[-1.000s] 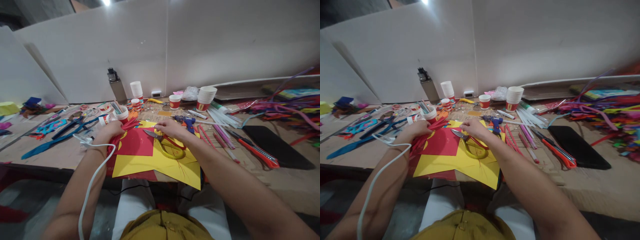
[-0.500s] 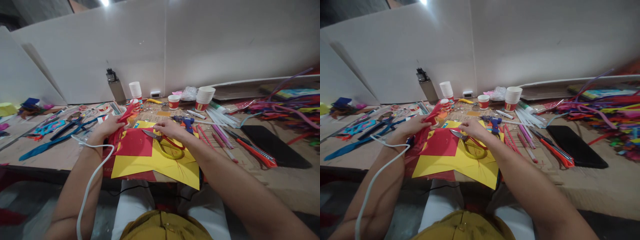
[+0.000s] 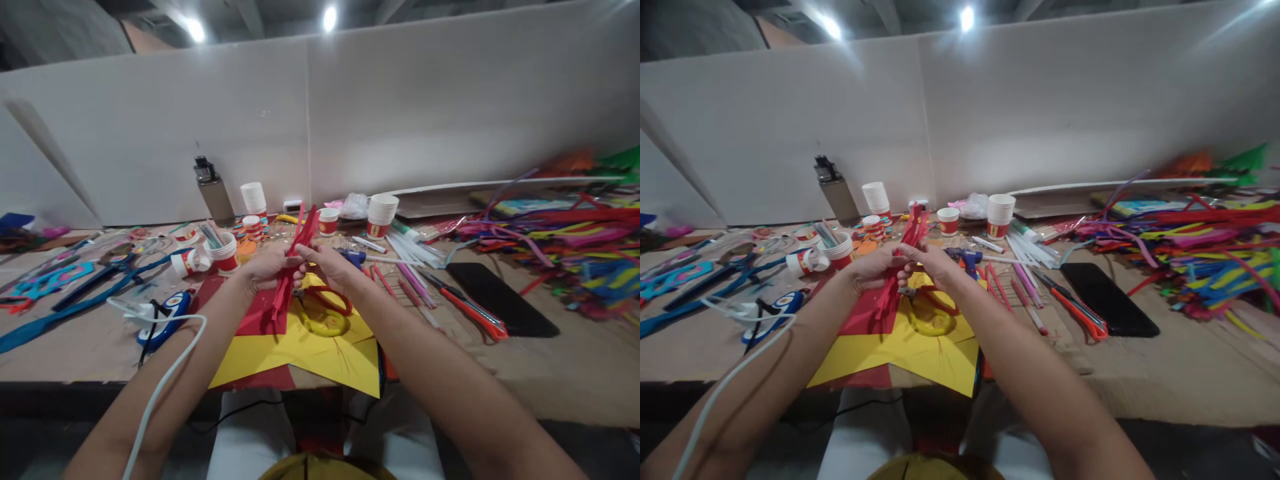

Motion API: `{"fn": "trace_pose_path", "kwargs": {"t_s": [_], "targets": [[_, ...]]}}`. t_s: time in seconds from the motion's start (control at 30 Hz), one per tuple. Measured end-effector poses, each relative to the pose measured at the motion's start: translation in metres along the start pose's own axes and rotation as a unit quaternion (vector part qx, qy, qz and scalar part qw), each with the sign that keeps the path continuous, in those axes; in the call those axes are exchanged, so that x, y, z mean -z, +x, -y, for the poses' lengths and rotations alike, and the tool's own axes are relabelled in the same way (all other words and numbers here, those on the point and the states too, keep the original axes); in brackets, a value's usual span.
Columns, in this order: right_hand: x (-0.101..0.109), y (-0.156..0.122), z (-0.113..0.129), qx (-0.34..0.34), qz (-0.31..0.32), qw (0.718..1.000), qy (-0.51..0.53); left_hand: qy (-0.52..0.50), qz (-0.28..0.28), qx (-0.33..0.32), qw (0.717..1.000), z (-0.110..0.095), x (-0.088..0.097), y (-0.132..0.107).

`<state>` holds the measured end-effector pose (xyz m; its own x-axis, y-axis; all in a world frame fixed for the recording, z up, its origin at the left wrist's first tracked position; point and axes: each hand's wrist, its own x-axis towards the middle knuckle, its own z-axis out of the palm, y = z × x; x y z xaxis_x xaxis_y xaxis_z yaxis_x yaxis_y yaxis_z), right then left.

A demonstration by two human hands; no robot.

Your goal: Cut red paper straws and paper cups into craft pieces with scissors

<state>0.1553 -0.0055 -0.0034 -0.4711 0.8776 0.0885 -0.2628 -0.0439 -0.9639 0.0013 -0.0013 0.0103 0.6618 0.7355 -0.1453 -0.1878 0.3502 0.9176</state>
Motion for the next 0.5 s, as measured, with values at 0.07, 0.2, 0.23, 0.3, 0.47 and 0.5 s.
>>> {"fn": "trace_pose_path", "kwargs": {"t_s": [0.07,0.2,0.23,0.3,0.47,0.5], "targets": [[0.002,-0.002,0.002,-0.029,-0.012,0.999,0.020,0.000,0.015,0.022,1.000,0.006,-0.003,0.008],[0.004,-0.003,0.005,-0.054,-0.039,0.998,0.010,-0.012,0.053,0.048,0.997,0.017,-0.003,0.014],[0.004,-0.003,0.004,-0.052,-0.049,0.997,0.006,-0.018,0.061,0.049,0.997,0.018,-0.003,0.014],[0.004,0.000,0.001,-0.037,-0.071,0.997,0.008,-0.037,0.075,0.054,0.995,0.021,-0.003,0.013],[0.008,0.008,0.002,0.019,-0.114,0.991,0.070,-0.137,0.063,0.048,0.987,0.023,-0.005,0.012],[0.011,0.010,0.004,0.038,-0.135,0.987,0.081,-0.156,0.051,0.041,0.986,0.023,-0.005,0.012]]}}
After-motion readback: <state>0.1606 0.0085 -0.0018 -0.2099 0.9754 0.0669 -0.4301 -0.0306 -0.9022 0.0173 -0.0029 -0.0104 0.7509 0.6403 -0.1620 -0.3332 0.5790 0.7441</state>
